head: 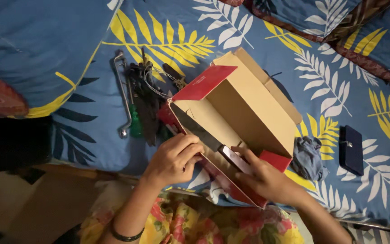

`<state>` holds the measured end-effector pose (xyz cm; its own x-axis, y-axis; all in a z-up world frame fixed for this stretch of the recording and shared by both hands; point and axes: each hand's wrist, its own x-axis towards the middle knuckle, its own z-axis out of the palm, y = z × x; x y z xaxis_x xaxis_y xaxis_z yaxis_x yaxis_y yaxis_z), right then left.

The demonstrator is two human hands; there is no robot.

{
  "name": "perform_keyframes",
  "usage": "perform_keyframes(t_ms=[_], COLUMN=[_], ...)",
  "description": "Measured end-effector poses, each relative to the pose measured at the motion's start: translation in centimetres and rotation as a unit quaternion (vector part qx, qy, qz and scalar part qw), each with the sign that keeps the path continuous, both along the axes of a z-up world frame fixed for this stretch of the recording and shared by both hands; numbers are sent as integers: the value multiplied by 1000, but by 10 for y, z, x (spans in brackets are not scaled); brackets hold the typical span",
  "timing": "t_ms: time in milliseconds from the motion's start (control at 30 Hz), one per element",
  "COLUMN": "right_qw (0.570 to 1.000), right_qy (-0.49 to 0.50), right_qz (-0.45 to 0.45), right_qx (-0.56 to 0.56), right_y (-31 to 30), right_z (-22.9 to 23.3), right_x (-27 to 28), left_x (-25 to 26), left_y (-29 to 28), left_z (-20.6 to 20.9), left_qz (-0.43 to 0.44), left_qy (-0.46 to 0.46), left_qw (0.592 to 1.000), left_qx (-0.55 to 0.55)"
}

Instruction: The person packs various tools and hardware into a red cardboard box. They place a metal file, a wrench, a screwdriver, pliers, scissors, and a package of screws into the box one by one.

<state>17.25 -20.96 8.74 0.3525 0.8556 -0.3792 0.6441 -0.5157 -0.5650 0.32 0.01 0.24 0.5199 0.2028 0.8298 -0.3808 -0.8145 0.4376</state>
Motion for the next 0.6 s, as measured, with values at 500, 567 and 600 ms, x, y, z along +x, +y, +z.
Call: perform_keyframes(t_ms=[500,567,600], right_qw=[979,974,970], right_qy=[-173,-188,-196], right_qz=[109,127,140], right_qx=[-27,23,35], right_y=[-22,-29,-34], right_z=[30,42,47], right_x=[12,9,9], left_x=[8,10,10], left_y=[-5,-8,-9], left_z=[-13,-14,-15], left_qz=[-7,-7,-5], left_qy=[36,45,45], left_qw=[999,999,999], left_qx=[26,25,28])
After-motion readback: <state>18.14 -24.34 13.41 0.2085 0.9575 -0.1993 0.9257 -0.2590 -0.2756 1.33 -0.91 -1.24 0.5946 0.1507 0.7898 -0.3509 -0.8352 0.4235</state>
